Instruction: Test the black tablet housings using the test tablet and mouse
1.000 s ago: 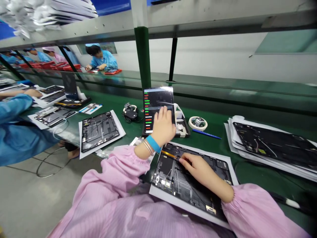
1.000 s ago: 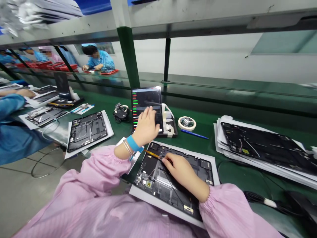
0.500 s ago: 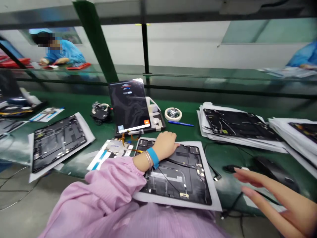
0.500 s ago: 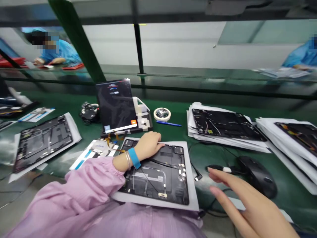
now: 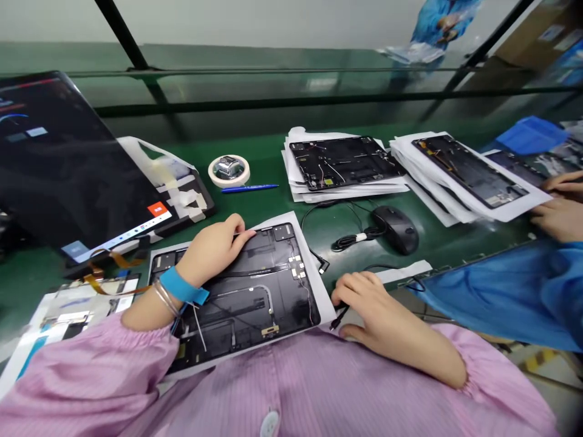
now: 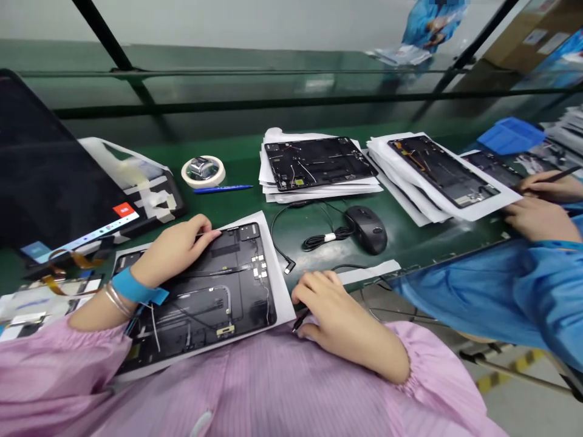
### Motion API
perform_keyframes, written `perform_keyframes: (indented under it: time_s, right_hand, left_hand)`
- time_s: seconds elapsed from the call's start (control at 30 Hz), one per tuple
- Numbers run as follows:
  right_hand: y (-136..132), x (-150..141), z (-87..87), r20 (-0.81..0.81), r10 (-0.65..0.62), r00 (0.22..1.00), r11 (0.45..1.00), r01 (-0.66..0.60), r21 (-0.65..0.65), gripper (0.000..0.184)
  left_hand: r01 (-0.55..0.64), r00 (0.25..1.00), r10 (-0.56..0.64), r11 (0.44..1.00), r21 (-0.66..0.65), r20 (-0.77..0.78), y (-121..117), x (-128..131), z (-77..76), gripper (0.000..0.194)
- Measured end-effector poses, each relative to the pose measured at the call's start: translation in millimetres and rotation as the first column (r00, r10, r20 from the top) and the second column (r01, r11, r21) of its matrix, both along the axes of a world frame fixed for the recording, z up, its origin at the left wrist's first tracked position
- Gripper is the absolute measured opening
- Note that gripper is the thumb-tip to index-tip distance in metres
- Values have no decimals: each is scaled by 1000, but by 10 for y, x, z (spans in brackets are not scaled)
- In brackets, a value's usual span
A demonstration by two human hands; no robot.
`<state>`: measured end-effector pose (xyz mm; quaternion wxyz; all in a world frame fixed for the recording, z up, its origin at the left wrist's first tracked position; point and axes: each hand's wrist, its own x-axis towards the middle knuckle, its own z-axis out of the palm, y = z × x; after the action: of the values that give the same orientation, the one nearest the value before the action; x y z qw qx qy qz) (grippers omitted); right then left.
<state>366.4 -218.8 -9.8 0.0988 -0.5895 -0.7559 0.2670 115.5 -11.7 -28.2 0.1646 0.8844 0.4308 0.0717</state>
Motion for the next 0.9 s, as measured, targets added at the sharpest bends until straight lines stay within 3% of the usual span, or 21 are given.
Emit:
perform_keyframes:
  time_s: [0.13,0.23,0.33,0.4,0.47,0.57,0.7,0.9]
  right_hand:
    - [-4,100,-20,77,17,997,997,-22,72,22]
    - [61,215,-29,-135,29,990,1000,-29,1,17]
    - [166,289,-65,-384,-56,922,998,50,-24,10]
    - [253,291,-112,-461,-79,884,997,76,-26,9]
    - [341,260,-165,-492,-26,870,999,40,18,18]
    - [433,188,-212,-460,39,887,989,30,143,23]
    - [441,125,-201,-302,-12,953,956,99,276,19]
    - [405,88,-210,-263,-38,964,940,124,318,16]
  left_hand:
    - [-42,998,45,996,-73,35,-19,3,11,29]
    - [-38,996,44,995,-88,71,-37,8,2,30]
    - [-9,996,18,994,-112,83,-75,24,7,30]
    - [4,997,5,993,-120,78,-99,37,16,31]
    - [5,998,3,992,-123,69,-110,43,23,31]
    - [5,998,3,992,-126,63,-106,47,26,31]
    - [12,998,-5,994,-111,61,-102,58,27,30]
    - [30,998,-23,995,-99,67,-98,57,24,29]
